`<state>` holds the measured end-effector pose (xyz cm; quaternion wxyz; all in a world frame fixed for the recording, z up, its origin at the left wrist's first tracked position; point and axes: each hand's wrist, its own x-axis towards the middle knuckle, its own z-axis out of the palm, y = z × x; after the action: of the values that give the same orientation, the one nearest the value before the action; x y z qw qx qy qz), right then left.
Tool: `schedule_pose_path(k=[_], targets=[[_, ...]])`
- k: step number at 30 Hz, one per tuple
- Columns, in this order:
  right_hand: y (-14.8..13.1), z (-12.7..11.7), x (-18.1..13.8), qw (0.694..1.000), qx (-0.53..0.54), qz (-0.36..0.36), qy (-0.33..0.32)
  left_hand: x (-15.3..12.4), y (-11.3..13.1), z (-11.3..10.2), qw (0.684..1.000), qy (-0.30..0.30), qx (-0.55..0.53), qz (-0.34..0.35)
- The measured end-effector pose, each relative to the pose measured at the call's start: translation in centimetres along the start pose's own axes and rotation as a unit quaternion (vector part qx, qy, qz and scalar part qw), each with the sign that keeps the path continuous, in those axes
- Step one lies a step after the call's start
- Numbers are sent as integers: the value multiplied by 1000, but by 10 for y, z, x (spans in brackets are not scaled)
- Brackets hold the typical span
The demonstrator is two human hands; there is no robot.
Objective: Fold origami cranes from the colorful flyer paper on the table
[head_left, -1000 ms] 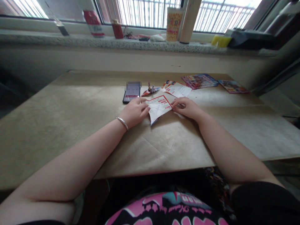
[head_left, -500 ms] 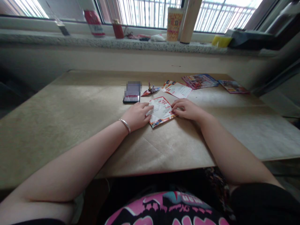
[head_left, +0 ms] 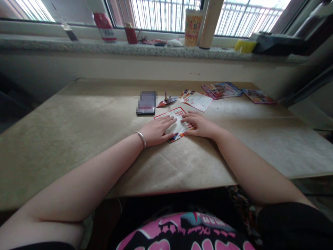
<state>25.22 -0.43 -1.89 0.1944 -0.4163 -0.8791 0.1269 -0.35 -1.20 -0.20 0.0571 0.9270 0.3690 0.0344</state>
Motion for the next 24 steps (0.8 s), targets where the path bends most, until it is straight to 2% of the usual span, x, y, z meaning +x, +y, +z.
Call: schedule_pose_path(k=[4, 10, 18, 21, 24], targets=[[4, 2, -2, 999, -11, 29, -17, 0, 1, 1, 999, -41, 1, 4], [15, -2, 0, 999, -27, 11, -25, 0, 4, 0, 999, -45, 9, -10], [24, -15, -1, 996, -83, -6, 24, -1, 9, -2, 998, -59, 15, -21], [23, -17, -1, 996, -69, 2, 48, -2, 10, -2, 998, -62, 13, -26], [19, -17, -1, 998, -47, -11, 44, -1, 11, -1, 998, -60, 12, -35]])
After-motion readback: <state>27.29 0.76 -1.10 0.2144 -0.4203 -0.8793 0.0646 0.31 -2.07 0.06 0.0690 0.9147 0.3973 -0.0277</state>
